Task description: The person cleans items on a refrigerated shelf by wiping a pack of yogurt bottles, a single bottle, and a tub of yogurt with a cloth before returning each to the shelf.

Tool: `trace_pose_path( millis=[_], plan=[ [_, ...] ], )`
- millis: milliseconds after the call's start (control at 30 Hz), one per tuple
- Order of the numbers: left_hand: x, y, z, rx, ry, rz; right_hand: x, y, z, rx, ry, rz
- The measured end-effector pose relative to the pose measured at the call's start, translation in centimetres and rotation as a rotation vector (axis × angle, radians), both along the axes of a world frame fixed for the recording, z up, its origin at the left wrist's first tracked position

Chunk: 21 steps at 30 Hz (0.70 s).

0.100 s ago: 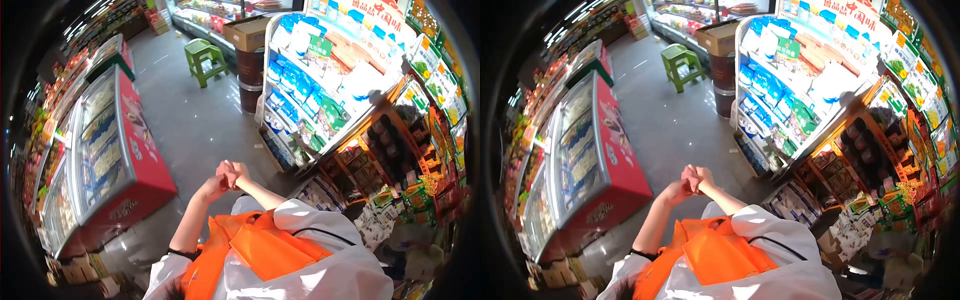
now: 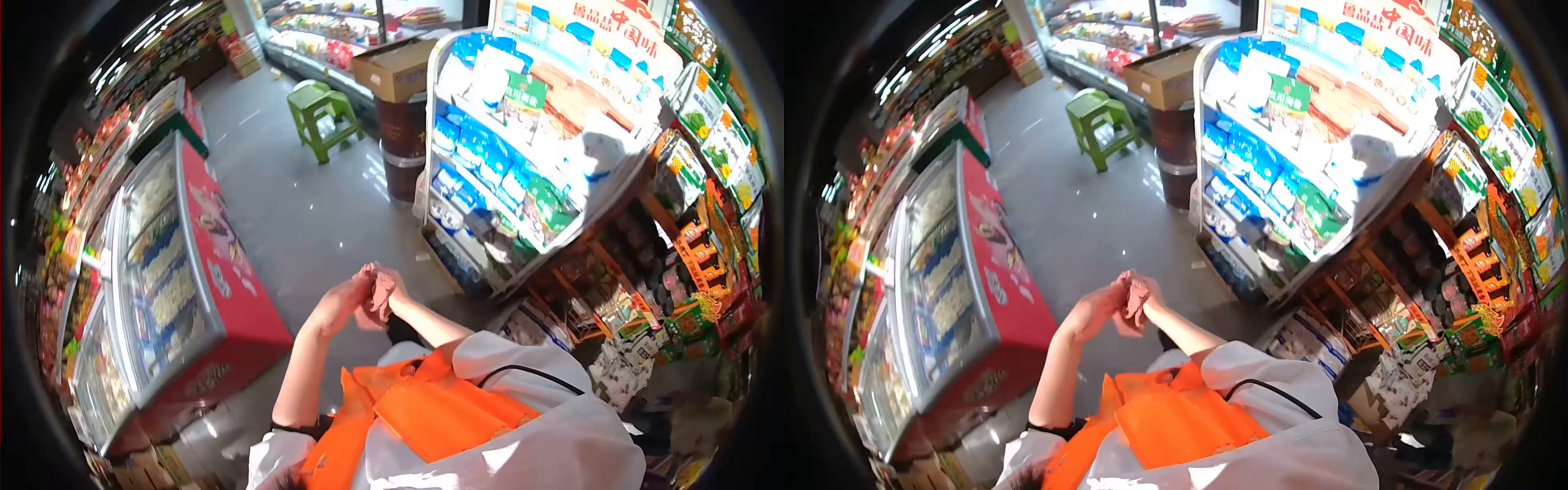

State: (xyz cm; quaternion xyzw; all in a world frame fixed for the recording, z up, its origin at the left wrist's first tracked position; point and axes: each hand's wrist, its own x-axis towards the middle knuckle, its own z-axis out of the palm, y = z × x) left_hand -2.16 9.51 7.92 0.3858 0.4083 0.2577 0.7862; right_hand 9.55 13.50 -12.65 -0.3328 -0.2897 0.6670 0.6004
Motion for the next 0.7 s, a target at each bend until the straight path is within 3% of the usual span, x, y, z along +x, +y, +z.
trace_pose_path(
  millis=[67, 133, 167, 267, 367, 467, 500, 600, 633, 700],
  plan=[
    [-0.6, 5.9, 1.9, 0.150, -0.049, 0.138, -1.8, 6.0, 0.4, 0.116, 0.268, 0.026],
    [-0.3, 11.7, 4.8, 0.094, -0.445, 0.205, -3.7, 11.1, 3.1, 0.093, 0.420, 0.098],
    [-0.5, 14.7, 4.9, 0.051, -0.772, 0.124, -4.5, 13.3, 5.6, 0.074, 0.487, 0.142],
    [-0.8, 22.6, 5.0, -0.137, -1.048, 0.354, -7.3, 19.4, 11.5, 0.038, 0.598, 0.219],
    [-3.8, 29.7, 3.4, -0.081, -1.023, 0.571, -10.6, 24.6, 15.0, 0.004, 0.642, 0.196],
    [-4.9, 33.8, 2.1, 0.077, -0.589, 0.698, -12.4, 29.5, 16.4, -0.015, 0.608, 0.136],
    [-5.0, 34.5, 2.9, 0.277, -0.466, 0.639, -12.6, 30.9, 16.9, -0.008, 0.591, 0.136],
    [-7.6, 38.2, 2.9, 0.436, -0.263, 0.376, -11.9, 35.6, 18.0, 0.033, 0.509, 0.162],
    [-8.2, 38.9, 5.2, 0.399, -0.222, 0.363, -12.0, 37.2, 18.4, 0.049, 0.483, 0.170],
    [-11.1, 42.4, 4.4, 0.399, -0.279, 0.297, -13.1, 41.2, 19.1, 0.097, 0.421, 0.159]
  ],
)
